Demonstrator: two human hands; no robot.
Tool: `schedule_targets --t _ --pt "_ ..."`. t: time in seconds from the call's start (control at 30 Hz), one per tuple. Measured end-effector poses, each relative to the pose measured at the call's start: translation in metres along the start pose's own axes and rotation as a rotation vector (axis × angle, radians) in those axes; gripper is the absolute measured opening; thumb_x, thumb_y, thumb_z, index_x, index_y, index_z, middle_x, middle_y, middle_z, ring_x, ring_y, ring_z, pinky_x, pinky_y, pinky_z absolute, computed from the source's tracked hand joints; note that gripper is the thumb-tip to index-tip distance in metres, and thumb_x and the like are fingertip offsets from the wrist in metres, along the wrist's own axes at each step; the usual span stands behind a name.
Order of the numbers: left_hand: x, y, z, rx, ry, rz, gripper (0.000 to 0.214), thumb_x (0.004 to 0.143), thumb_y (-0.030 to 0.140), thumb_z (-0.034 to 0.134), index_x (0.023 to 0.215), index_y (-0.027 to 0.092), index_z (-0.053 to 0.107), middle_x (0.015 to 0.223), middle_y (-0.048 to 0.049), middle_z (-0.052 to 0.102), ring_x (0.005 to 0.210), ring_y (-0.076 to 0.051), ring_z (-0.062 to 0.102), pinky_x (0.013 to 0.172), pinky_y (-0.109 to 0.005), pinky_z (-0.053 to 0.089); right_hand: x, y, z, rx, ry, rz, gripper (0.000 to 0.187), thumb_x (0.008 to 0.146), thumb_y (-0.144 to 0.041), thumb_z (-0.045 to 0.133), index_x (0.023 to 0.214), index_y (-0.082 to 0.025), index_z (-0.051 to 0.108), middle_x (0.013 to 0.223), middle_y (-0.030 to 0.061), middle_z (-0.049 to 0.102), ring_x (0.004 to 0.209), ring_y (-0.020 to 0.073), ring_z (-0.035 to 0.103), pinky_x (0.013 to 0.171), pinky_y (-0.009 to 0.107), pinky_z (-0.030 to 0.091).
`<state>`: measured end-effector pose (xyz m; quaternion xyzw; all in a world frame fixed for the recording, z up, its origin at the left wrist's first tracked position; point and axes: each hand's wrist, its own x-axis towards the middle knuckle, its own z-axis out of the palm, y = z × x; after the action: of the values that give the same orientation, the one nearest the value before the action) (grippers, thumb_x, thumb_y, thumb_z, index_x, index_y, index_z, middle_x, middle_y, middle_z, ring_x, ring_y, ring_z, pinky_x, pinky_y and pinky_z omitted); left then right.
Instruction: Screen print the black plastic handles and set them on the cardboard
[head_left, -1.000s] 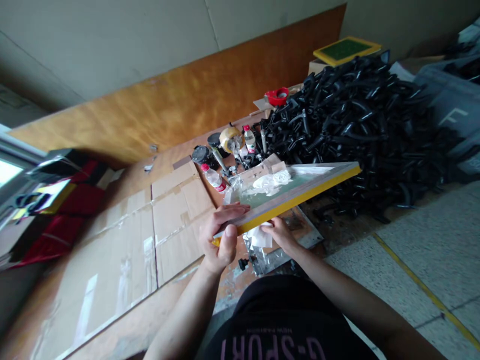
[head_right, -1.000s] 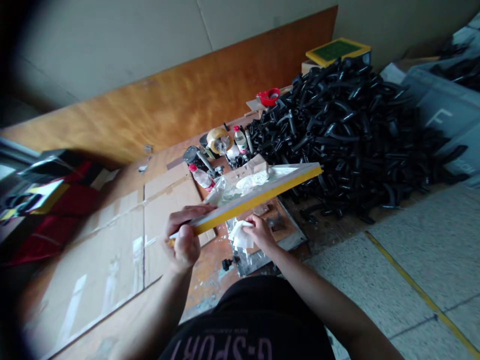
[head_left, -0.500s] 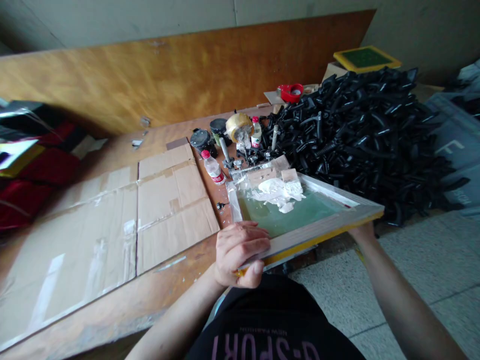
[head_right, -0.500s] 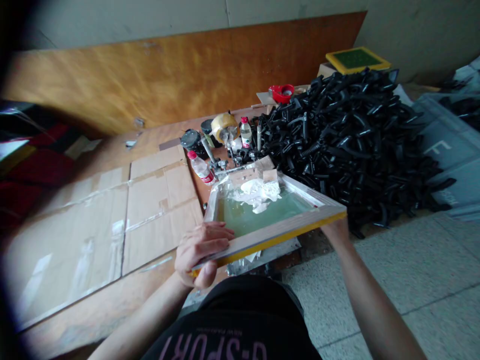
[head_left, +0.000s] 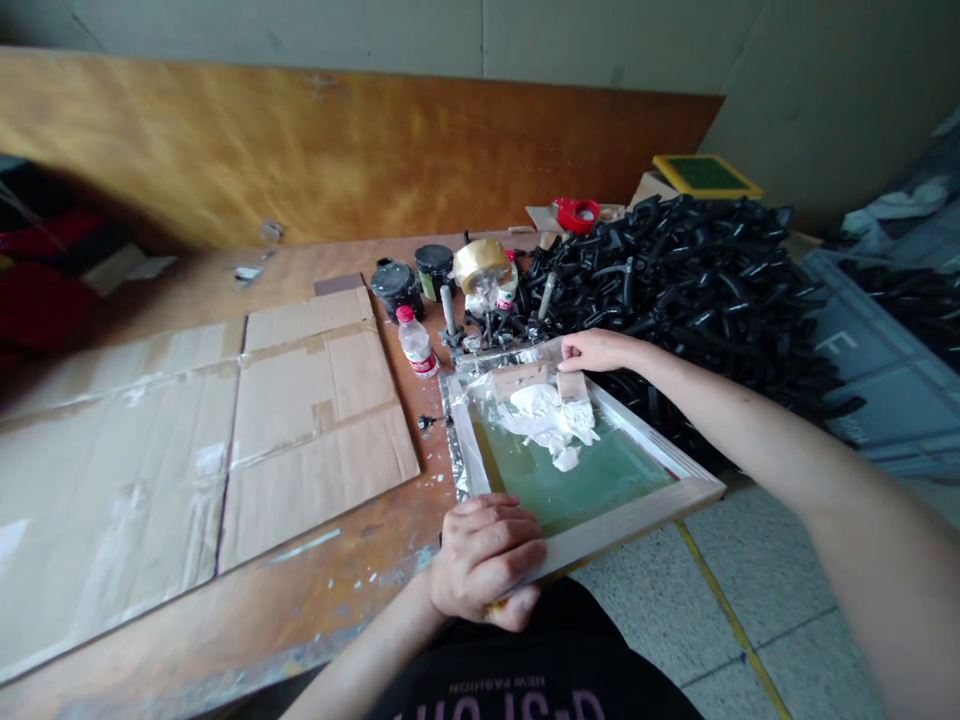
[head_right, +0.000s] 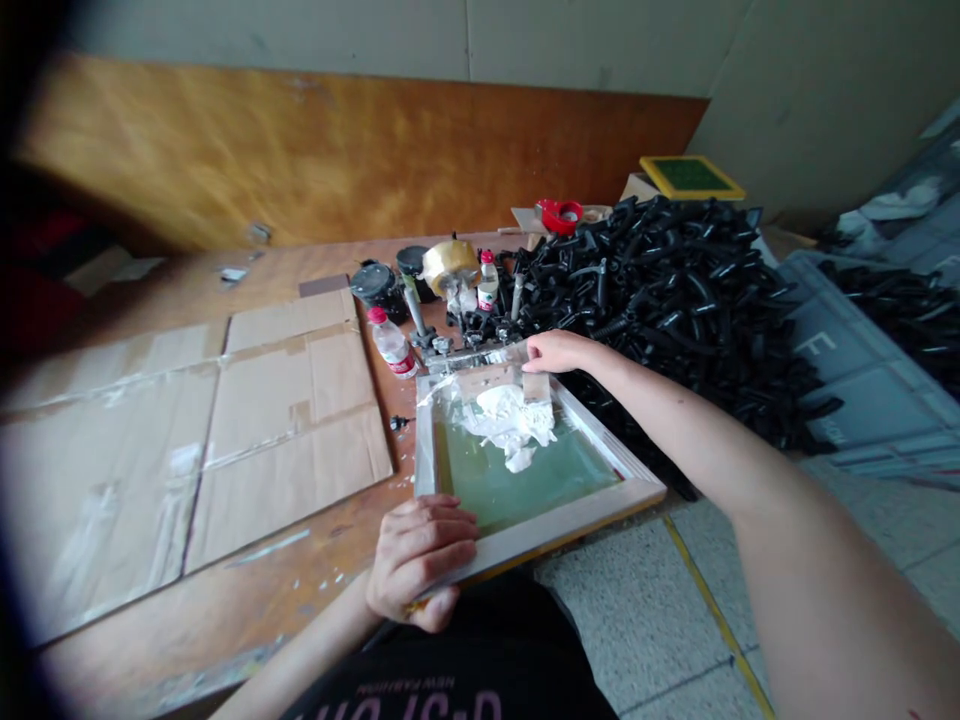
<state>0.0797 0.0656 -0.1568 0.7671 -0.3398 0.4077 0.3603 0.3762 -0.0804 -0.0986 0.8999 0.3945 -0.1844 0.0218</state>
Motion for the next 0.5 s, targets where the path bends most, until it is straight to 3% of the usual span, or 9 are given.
schedule_targets --t 0.1,0.27,0.37,0.5 --pt "0.0 -0.001 0.0 0.01 0.008 0.002 0.029 0.09 0.034 0.041 0.097 0.014 0.061 0.079 -0.0058 0.072 0.075 -0.015 0.07 0.077 -0.033 0.057 0.007 -0.007 -0.001 -0.143 -0.108 0.027 0.034 0.084 -0.05 0.055 0.093 -0.02 0.066 0.092 0.006 0.071 0.079 0.0199 0.064 0.059 0.026 0.038" --pt "0.001 -0.001 0.0 0.016 0.019 0.011 0.03 0.09 0.034 0.04 0.094 0.014 0.062 0.076 -0.005 0.072 0.073 -0.015 0.07 0.076 -0.031 0.057 0.009 -0.026 0.001 -0.244 -0.152 0.142 0.055 0.077 -0.067 0.05 0.099 -0.02 0.068 0.1 0.0115 0.071 0.085 0.026 0.065 0.059 0.029 0.04" --pt "0.001 -0.001 -0.001 0.009 0.02 0.012 0.031 0.089 0.034 0.041 0.094 0.013 0.062 0.077 -0.0058 0.072 0.073 -0.015 0.07 0.075 -0.032 0.057 0.009 -0.034 0.0 -0.237 -0.133 0.176 0.048 0.074 -0.058 0.056 0.098 -0.019 0.069 0.094 0.0122 0.071 0.08 0.0261 0.066 0.056 0.029 0.039" --pt "0.001 -0.002 -0.002 0.01 0.025 0.008 0.031 0.088 0.035 0.042 0.094 0.014 0.063 0.077 -0.0056 0.072 0.073 -0.016 0.07 0.076 -0.032 0.057 -0.002 -0.035 -0.01 -0.111 -0.163 0.222 0.034 0.077 -0.051 0.054 0.078 -0.02 0.069 0.06 0.0038 0.063 0.052 0.0179 0.058 0.051 0.028 0.037"
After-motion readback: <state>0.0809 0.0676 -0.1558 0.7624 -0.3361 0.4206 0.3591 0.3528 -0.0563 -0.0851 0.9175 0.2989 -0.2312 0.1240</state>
